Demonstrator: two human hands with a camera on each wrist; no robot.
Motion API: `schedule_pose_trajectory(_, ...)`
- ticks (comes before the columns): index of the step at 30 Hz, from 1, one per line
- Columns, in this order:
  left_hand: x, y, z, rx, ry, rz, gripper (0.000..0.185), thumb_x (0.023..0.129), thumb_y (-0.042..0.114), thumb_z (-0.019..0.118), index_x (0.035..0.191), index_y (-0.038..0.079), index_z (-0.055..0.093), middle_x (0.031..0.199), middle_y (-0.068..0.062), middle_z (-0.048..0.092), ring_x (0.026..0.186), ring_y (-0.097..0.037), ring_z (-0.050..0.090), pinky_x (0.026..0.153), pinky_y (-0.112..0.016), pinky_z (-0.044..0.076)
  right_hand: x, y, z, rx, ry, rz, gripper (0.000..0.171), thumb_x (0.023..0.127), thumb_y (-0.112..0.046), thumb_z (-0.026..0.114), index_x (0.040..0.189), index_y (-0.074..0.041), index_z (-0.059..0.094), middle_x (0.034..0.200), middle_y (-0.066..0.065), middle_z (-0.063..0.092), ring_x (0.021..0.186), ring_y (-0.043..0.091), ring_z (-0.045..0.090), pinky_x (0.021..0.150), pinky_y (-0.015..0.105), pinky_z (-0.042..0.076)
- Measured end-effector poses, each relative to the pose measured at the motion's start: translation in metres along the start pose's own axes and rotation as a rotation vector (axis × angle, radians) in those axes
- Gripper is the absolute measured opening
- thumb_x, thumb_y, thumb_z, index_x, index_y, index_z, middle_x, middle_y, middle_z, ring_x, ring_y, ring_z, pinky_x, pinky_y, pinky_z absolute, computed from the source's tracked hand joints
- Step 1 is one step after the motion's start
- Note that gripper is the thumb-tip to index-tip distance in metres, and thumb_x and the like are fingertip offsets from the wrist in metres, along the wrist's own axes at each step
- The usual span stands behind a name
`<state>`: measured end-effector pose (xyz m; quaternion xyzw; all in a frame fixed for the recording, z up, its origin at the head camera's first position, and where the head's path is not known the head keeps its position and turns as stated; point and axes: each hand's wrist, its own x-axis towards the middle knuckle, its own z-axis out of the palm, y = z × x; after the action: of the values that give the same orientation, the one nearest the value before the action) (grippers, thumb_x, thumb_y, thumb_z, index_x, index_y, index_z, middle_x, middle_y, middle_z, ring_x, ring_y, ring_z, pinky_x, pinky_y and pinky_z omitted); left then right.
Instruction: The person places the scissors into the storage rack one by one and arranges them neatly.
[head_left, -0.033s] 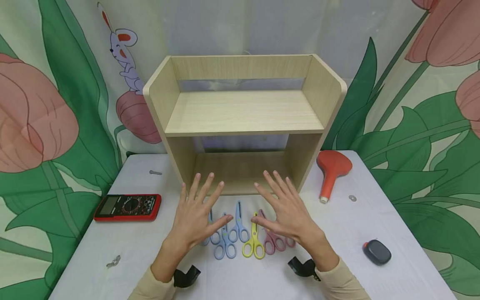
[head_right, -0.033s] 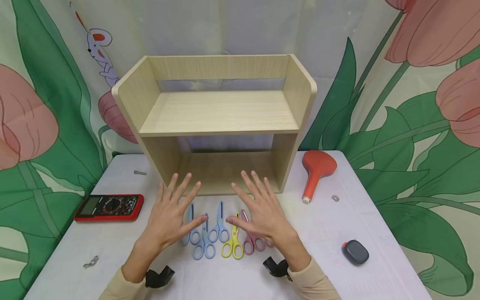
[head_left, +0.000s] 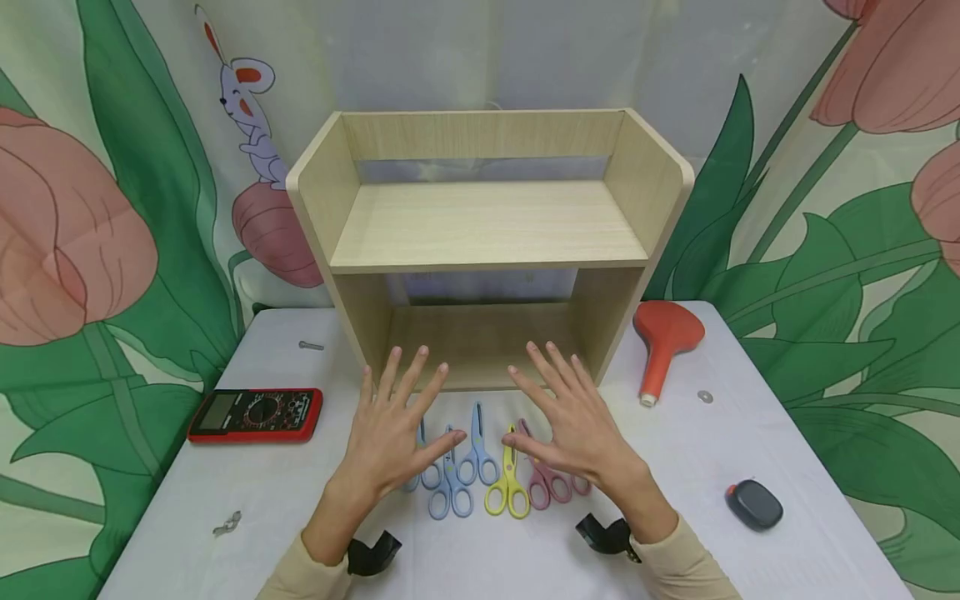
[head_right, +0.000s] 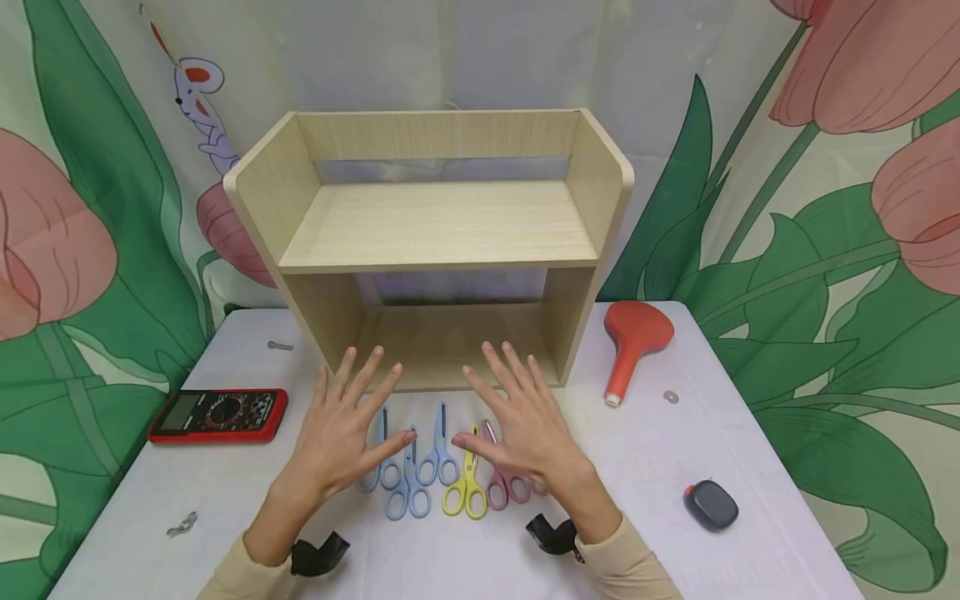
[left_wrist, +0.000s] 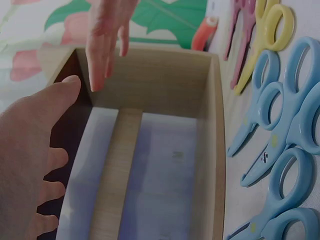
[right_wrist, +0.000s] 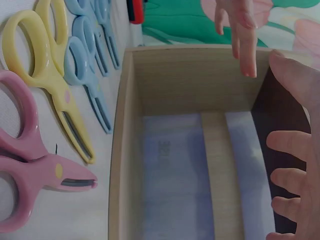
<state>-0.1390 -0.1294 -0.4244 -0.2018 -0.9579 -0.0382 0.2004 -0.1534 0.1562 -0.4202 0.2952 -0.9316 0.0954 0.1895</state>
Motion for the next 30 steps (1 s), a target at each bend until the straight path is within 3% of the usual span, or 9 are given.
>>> schedule_pose_trajectory(12, 0.001, -0.001, -0.001, -0.008, 0.041, -0.002, 0.089, 0.086, 0.083, 0.039, 0.155, 0.027, 0.038, 0.167, -0.008, 0.025, 0.153, -0.041, 0.022, 0.116, -0.074, 0.026, 0.001, 0.003, -0.002, -0.003, 0.015, -0.003, 0.088, 0.081, -0.075, 0.058, 0.151, -0.024, 0.046, 0.166, 0.009, 0.027, 0.154, 0.036, 0.024, 0.125, 0.061, 0.02)
schedule_pose_trajectory(19, 0.004, -0.007, -0.004, -0.046, 0.122, -0.02, 0.09, 0.089, 0.085, 0.023, 0.153, 0.024, 0.043, 0.165, -0.013, 0.029, 0.151, -0.043, 0.026, 0.114, -0.074, 0.03, 0.002, 0.008, -0.005, 0.01, 0.04, 0.001, 0.087, 0.077, -0.067, 0.069, 0.149, -0.021, 0.049, 0.165, 0.01, 0.03, 0.151, 0.037, 0.028, 0.124, 0.061, 0.024)
schedule_pose_trajectory(21, 0.005, -0.011, -0.005, -0.073, 0.163, -0.029, 0.088, 0.09, 0.083, 0.027, 0.152, 0.023, 0.044, 0.163, -0.015, 0.03, 0.149, -0.046, 0.029, 0.113, -0.074, 0.031, 0.001, 0.011, -0.006, 0.017, 0.041, 0.016, 0.088, 0.077, -0.065, 0.07, 0.15, -0.021, 0.048, 0.165, 0.01, 0.03, 0.151, 0.037, 0.028, 0.123, 0.061, 0.025)
schedule_pose_trajectory(23, 0.007, -0.015, -0.005, -0.105, 0.206, -0.042, 0.083, 0.09, 0.078, 0.04, 0.151, 0.021, 0.045, 0.162, -0.018, 0.031, 0.146, -0.048, 0.032, 0.112, -0.073, 0.034, -0.001, 0.014, -0.007, 0.026, 0.043, 0.028, 0.088, 0.076, -0.064, 0.072, 0.15, -0.021, 0.048, 0.164, 0.01, 0.031, 0.151, 0.037, 0.029, 0.123, 0.061, 0.027)
schedule_pose_trajectory(27, 0.009, -0.024, -0.005, -0.157, 0.3, -0.084, 0.081, 0.082, 0.059, 0.068, 0.15, 0.019, 0.046, 0.158, -0.023, 0.034, 0.139, -0.05, 0.039, 0.107, -0.069, 0.042, -0.007, 0.02, -0.01, 0.048, 0.044, 0.059, 0.09, 0.075, -0.062, 0.074, 0.151, -0.02, 0.047, 0.163, 0.01, 0.033, 0.151, 0.036, 0.03, 0.12, 0.062, 0.031)
schedule_pose_trajectory(30, 0.012, -0.031, -0.004, -0.201, 0.366, -0.118, 0.08, 0.079, 0.046, 0.076, 0.148, 0.016, 0.047, 0.155, -0.026, 0.037, 0.134, -0.049, 0.044, 0.102, -0.066, 0.047, -0.015, 0.025, -0.011, 0.064, 0.038, 0.086, 0.093, 0.074, -0.062, 0.076, 0.151, -0.019, 0.046, 0.162, 0.01, 0.036, 0.149, 0.036, 0.032, 0.117, 0.064, 0.035)
